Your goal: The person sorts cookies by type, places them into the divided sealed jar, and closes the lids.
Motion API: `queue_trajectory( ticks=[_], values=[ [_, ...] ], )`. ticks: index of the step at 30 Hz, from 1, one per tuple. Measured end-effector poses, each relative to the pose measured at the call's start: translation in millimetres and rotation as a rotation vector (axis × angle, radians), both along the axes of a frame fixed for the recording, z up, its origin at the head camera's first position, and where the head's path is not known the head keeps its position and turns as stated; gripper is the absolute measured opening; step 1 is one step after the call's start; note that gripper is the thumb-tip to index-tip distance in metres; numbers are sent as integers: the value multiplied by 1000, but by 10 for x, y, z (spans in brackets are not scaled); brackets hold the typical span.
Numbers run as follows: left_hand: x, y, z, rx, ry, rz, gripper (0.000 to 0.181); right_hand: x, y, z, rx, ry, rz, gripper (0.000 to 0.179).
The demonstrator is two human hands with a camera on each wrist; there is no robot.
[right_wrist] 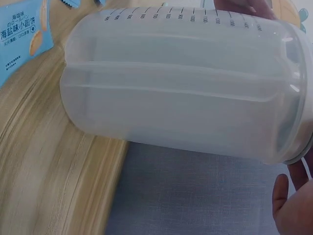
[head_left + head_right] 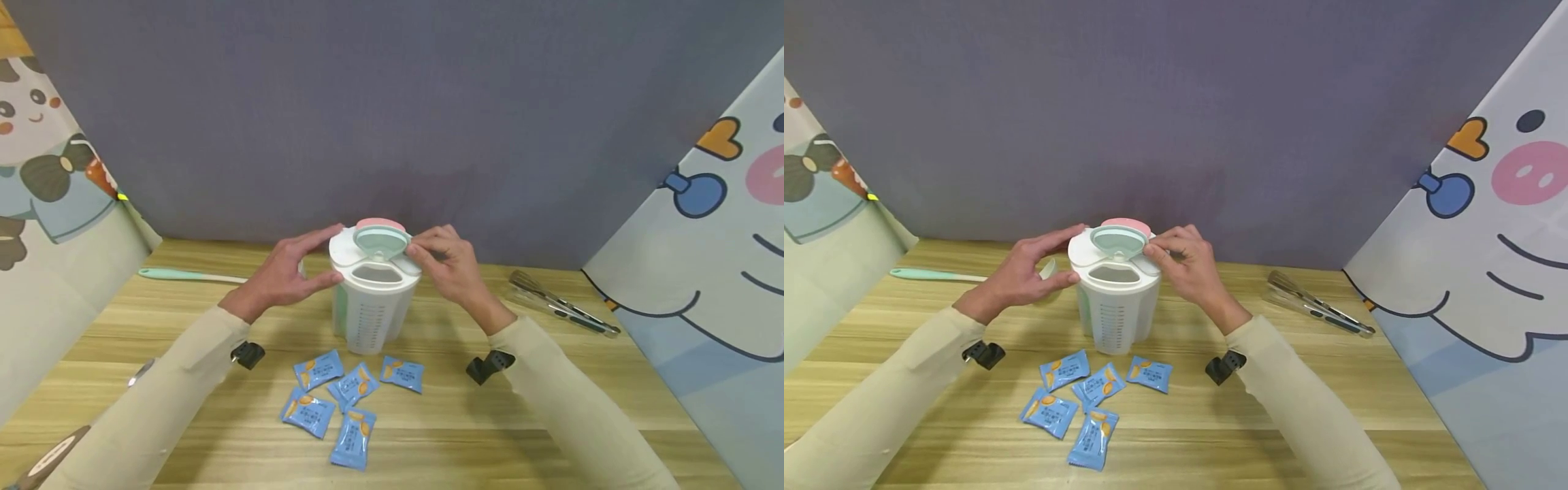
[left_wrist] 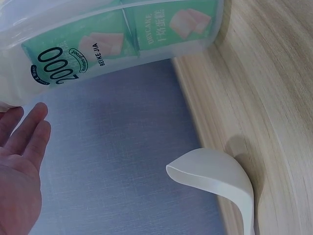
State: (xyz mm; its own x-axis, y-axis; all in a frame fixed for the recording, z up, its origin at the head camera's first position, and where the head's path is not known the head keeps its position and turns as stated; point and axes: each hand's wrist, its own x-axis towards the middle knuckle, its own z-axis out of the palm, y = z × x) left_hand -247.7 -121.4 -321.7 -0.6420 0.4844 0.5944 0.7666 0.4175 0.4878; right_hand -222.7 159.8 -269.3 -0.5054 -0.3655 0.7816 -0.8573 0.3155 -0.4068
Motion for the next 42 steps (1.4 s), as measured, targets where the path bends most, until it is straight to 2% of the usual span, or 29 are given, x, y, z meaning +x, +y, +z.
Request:
queue_trajectory(
  ticks=[6,26,30,34,42],
  values=[
    [11,19,11,3,-8,11,77,-25,16,-18,-6,-27,3,7],
    [0,35,3,6,-6,1,77,-48,47,-69,-52,-5,19,12],
    [-7,30,6,3,1,4,76,-150,100,-175,-70,11,34,16],
    [-7,26,3,7,-4,10,75,-236,160,-269,-79,-10,42,22],
    [1,26,-9,11,-8,2,75,-177,237,-327,-93,11,-44,31]
  ],
)
